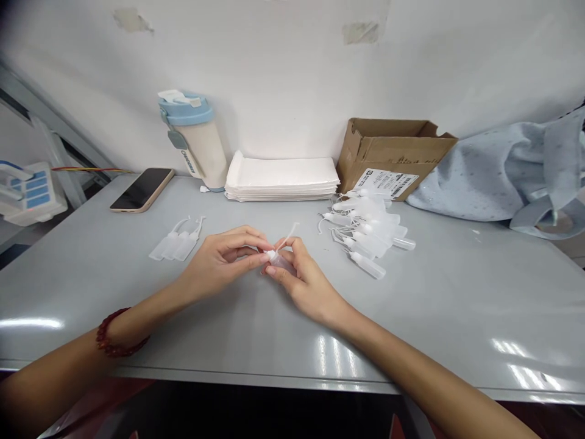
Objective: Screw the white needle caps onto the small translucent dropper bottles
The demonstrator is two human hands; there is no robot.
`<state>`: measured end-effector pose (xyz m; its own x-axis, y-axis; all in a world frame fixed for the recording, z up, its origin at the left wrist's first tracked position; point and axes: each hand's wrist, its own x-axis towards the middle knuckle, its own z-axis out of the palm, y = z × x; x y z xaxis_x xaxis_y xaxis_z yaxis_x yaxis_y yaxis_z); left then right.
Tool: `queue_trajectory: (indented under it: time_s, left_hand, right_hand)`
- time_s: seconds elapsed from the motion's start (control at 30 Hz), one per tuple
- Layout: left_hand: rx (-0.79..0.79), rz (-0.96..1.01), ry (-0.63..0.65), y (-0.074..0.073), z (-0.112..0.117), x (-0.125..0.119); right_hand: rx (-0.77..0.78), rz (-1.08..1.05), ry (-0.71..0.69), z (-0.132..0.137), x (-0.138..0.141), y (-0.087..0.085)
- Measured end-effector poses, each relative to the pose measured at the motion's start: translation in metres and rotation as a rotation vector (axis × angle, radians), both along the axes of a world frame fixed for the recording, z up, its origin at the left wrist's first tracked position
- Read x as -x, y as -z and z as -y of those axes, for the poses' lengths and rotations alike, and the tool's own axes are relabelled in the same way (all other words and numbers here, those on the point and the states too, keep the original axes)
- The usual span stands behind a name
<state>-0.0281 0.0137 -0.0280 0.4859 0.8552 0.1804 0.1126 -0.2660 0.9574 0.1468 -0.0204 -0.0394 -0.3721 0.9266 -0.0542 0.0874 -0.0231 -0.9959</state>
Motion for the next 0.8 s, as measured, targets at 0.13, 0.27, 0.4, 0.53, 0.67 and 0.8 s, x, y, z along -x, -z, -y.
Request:
queue_trajectory:
  time_s: [0.13, 0.27, 0.4, 0.53, 0.67, 0.8]
  left_hand:
    - [0.075, -0.001, -0.003, -0.002, 0.001, 0.000]
    - [0.248, -0.041, 0.046, -0.006, 0.002, -0.001]
    - [0.293, -0.099, 0.111, -0.009, 0.002, 0.000]
    - [0.216, -0.091, 0.156, -0.010, 0.004, 0.001]
    - [0.056, -0.062, 0.150, -0.008, 0.006, 0.002]
    - [0.099, -0.056, 0.127, -0.009, 0.005, 0.002]
  right_hand:
    - [-0.044, 0.039, 0.040, 0.002, 0.002, 0.002]
    - [-0.180, 0.142, 0.121, 0.003, 0.003, 0.005]
    - [-0.183, 0.159, 0.136, 0.005, 0.002, 0.006]
    - [-0.098, 0.068, 0.131, 0.006, 0.001, 0.005]
    - [0.083, -0.072, 0.113, 0.006, 0.002, 0.000]
    - [0.111, -0.079, 0.099, 0.005, 0.003, -0.002]
